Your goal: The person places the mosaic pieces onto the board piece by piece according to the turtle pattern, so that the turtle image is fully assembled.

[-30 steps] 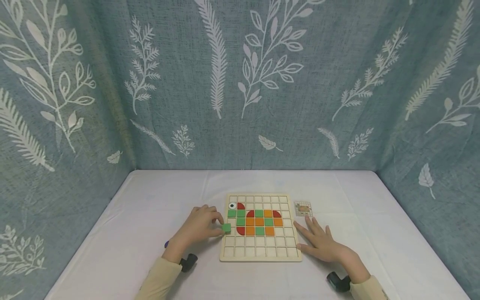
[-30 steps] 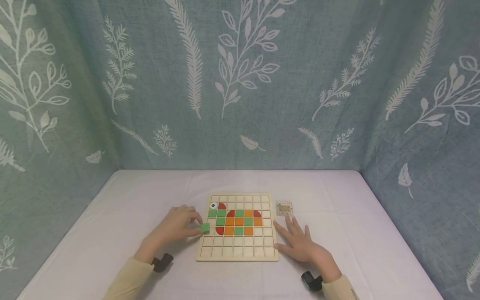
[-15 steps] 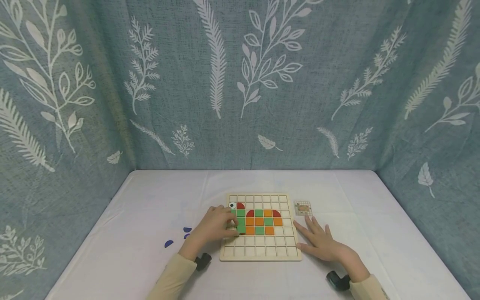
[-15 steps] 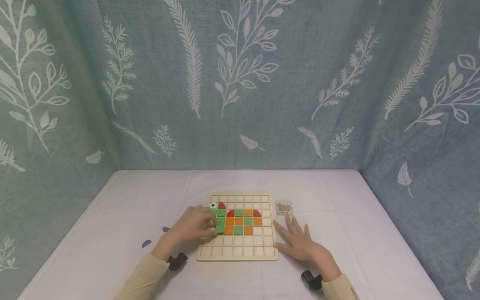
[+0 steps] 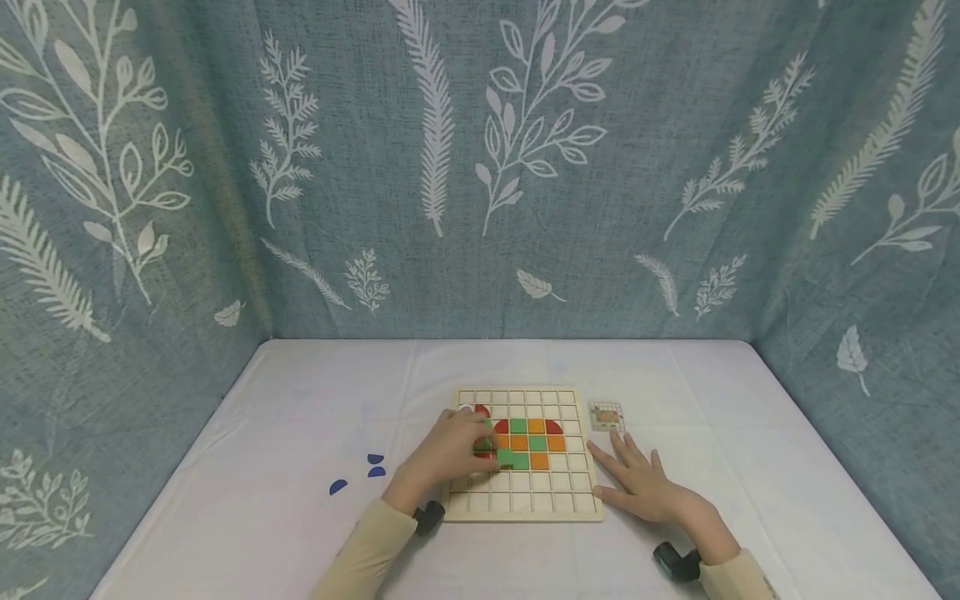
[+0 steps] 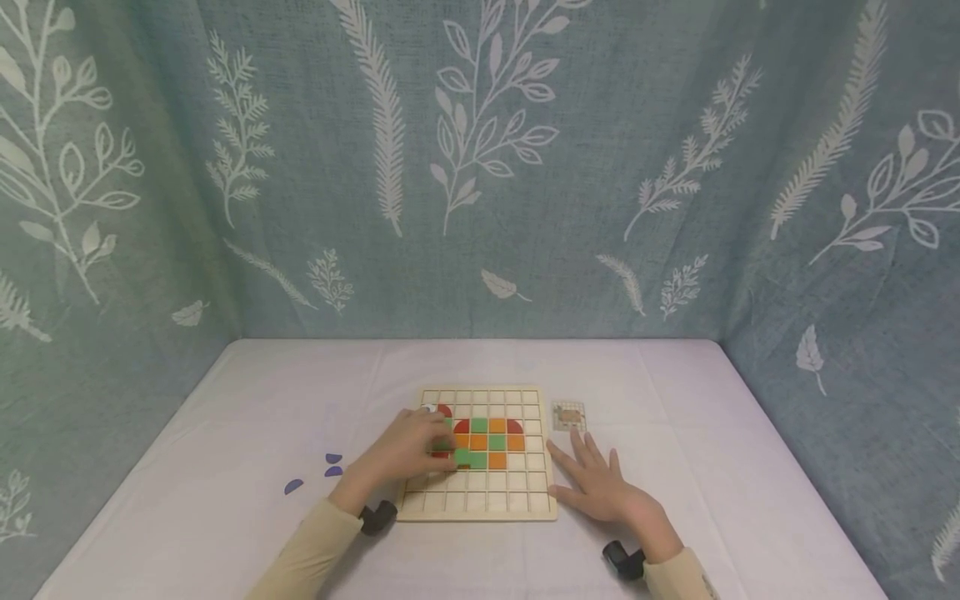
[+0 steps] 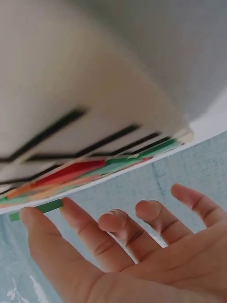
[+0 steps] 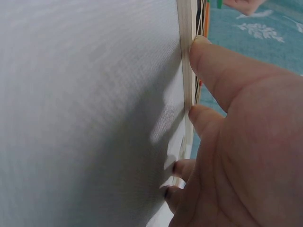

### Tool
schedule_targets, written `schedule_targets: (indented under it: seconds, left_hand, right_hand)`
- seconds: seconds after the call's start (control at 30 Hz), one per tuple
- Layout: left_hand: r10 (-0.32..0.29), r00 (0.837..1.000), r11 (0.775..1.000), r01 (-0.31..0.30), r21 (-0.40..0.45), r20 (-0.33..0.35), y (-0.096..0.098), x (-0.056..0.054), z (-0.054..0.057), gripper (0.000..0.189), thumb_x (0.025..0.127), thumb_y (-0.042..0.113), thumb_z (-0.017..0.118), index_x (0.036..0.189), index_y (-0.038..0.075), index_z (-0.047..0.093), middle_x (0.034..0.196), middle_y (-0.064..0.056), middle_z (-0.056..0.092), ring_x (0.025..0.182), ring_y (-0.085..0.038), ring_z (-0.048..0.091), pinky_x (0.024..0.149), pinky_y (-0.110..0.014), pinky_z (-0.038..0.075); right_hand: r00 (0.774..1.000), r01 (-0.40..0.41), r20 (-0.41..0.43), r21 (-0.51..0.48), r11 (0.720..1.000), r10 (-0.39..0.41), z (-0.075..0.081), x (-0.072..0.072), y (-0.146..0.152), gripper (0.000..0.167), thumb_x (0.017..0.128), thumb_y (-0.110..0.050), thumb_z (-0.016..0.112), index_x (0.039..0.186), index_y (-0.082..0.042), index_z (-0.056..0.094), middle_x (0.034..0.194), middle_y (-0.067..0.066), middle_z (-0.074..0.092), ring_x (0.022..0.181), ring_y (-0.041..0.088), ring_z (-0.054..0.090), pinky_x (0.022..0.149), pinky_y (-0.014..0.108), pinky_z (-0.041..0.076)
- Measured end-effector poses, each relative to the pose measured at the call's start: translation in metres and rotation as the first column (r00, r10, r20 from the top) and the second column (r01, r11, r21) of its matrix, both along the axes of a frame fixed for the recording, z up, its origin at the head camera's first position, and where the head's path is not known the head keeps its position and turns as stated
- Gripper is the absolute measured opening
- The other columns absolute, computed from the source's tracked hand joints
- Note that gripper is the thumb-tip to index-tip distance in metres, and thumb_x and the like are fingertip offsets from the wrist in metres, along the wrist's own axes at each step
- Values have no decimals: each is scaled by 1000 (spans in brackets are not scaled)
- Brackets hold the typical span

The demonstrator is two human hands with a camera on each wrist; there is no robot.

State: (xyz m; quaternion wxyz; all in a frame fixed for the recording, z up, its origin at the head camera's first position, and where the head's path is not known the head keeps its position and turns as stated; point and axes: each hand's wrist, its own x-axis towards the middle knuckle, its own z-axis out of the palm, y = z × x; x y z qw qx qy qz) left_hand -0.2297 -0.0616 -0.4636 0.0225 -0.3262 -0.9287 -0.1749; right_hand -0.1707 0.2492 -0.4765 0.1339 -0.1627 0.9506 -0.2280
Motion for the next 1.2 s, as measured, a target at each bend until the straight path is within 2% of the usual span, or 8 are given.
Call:
schedule_targets:
  seconds: [0.2, 0.4, 0.6, 0.93, 1.2]
  left_hand:
    - [-7, 1000, 1000, 7, 1, 9, 11, -1, 7, 20, 75, 41, 74, 83, 23, 69, 80, 11, 56, 85, -10, 47, 89, -44, 35]
    - [-29, 1000, 999, 29, 19, 6, 22, 0, 11, 19, 76, 38, 74, 86, 22, 71, 81, 9, 57, 82, -10, 46, 91, -46, 36]
    - [-42, 999, 999, 41, -4, -26, 35, 0, 10, 20, 75, 38, 74, 87, 22, 71, 78, 11, 55, 77, -8, 44, 89, -44, 36]
    - [-14, 1000, 998, 14, -55, -12, 60, 5, 11, 21, 72, 41, 76, 83, 23, 71, 75, 8, 54, 75, -9, 43, 93, -49, 36]
    - [12, 998, 995, -18, -101, -60, 73, 6, 8, 21, 72, 43, 76, 84, 26, 71, 80, 12, 57, 77, -8, 44, 86, -40, 38]
  right_hand:
    - [1000, -6, -7, -5, 1000, 6, 2, 0, 0, 66, 92, -46, 48, 146, -14, 27, 151, 27, 5, 137, 48, -4, 99, 70, -7]
    - [1000, -3, 5, -2, 1000, 3, 1, 0, 0, 66, 92, -47, 48, 146, -15, 27, 151, 26, 5, 137, 47, -4, 99, 69, -7]
    - [1000, 1, 4, 1, 1000, -1, -2, 0, 0, 68, 91, -48, 48, 146, -16, 27, 151, 26, 5, 137, 47, -4, 99, 69, -7]
    - [1000, 0, 15, -3, 1000, 0, -3, -1, 1, 66, 92, -48, 48, 147, -18, 26, 152, 25, 4, 138, 47, -4, 100, 69, -8]
    - [1000, -2, 3, 0, 1000, 2, -3, -3, 1, 67, 92, -49, 47, 147, -18, 26, 152, 25, 5, 138, 47, -4, 99, 70, -8]
